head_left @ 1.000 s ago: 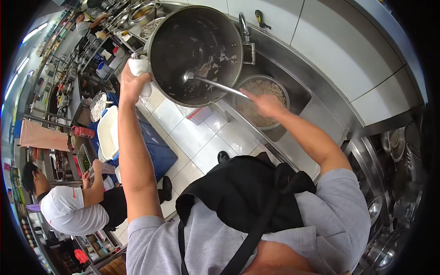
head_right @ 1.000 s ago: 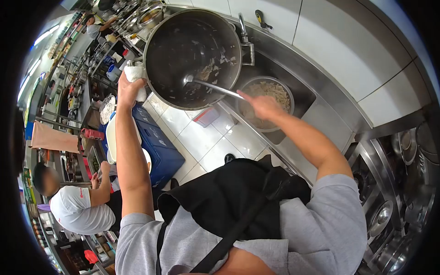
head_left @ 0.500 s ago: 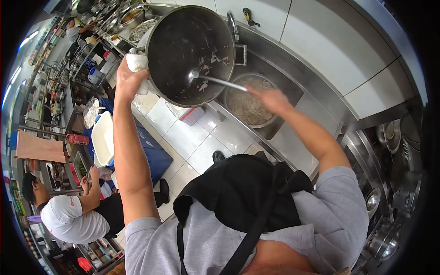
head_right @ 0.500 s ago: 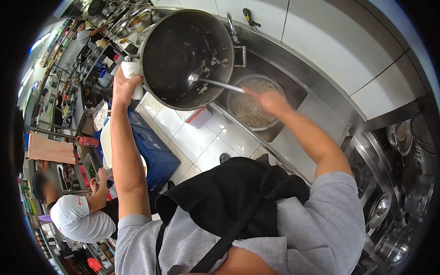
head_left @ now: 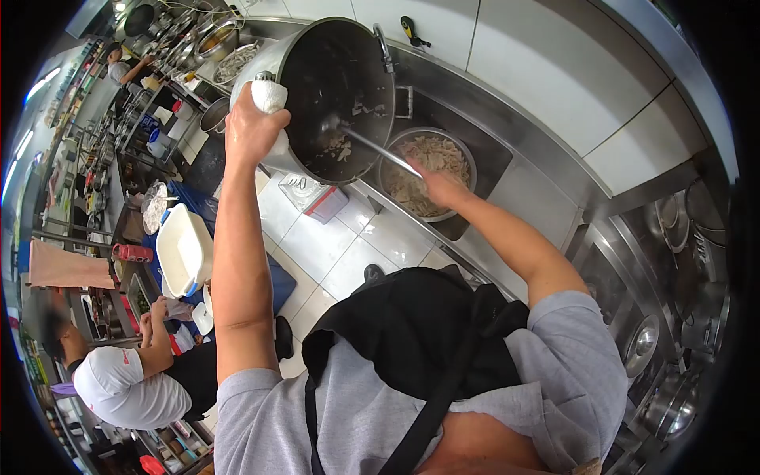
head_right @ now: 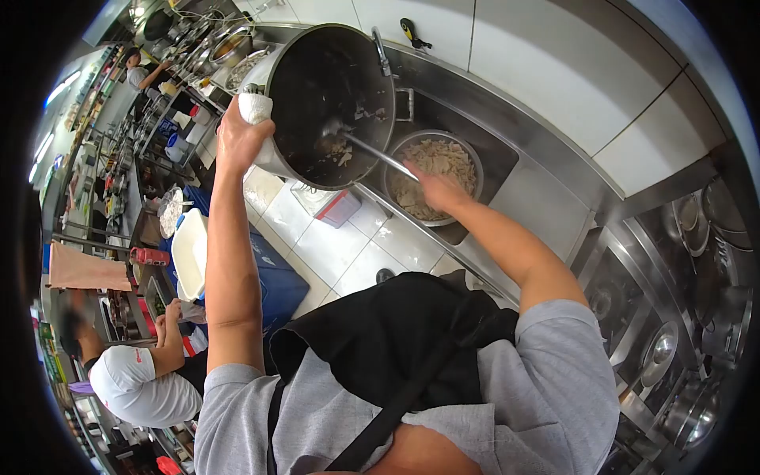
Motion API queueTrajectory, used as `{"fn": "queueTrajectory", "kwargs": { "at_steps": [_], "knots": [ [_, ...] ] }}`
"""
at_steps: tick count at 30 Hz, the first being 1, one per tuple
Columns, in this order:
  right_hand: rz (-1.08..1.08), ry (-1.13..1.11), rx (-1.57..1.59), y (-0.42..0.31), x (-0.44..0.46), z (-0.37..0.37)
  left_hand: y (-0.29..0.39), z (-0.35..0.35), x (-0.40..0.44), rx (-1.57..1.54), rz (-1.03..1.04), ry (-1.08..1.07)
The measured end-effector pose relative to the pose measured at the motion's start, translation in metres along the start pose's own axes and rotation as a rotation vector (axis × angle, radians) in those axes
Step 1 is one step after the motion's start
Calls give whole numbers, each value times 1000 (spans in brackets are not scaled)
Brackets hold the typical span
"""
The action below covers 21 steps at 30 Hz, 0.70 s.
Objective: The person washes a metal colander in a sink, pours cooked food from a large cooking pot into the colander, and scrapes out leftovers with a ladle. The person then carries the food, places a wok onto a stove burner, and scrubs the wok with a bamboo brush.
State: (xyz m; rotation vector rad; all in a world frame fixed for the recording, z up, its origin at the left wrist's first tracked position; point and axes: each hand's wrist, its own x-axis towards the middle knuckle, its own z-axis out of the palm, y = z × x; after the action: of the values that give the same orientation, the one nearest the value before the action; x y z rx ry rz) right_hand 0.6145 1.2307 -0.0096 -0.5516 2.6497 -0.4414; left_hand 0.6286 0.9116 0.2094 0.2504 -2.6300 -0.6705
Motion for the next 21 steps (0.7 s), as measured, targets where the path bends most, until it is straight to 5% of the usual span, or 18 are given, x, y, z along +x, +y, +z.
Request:
{"fn": "queueTrajectory", "kwargs": {
  "at_steps": [5,12,16,21],
  "knots": [
    [-52,13,-142,71,-43,9,13,2,-5,48,-57,-11],
    [-117,188,-490,157,-101,-95,25,9,-11,41,-39,-8],
    [53,85,-678,124,-128,-173,27,13,-12,48,-63,8],
    [63,165,-579,87,-92,-145,29,14,-14,64,-49,-6]
  ]
}}
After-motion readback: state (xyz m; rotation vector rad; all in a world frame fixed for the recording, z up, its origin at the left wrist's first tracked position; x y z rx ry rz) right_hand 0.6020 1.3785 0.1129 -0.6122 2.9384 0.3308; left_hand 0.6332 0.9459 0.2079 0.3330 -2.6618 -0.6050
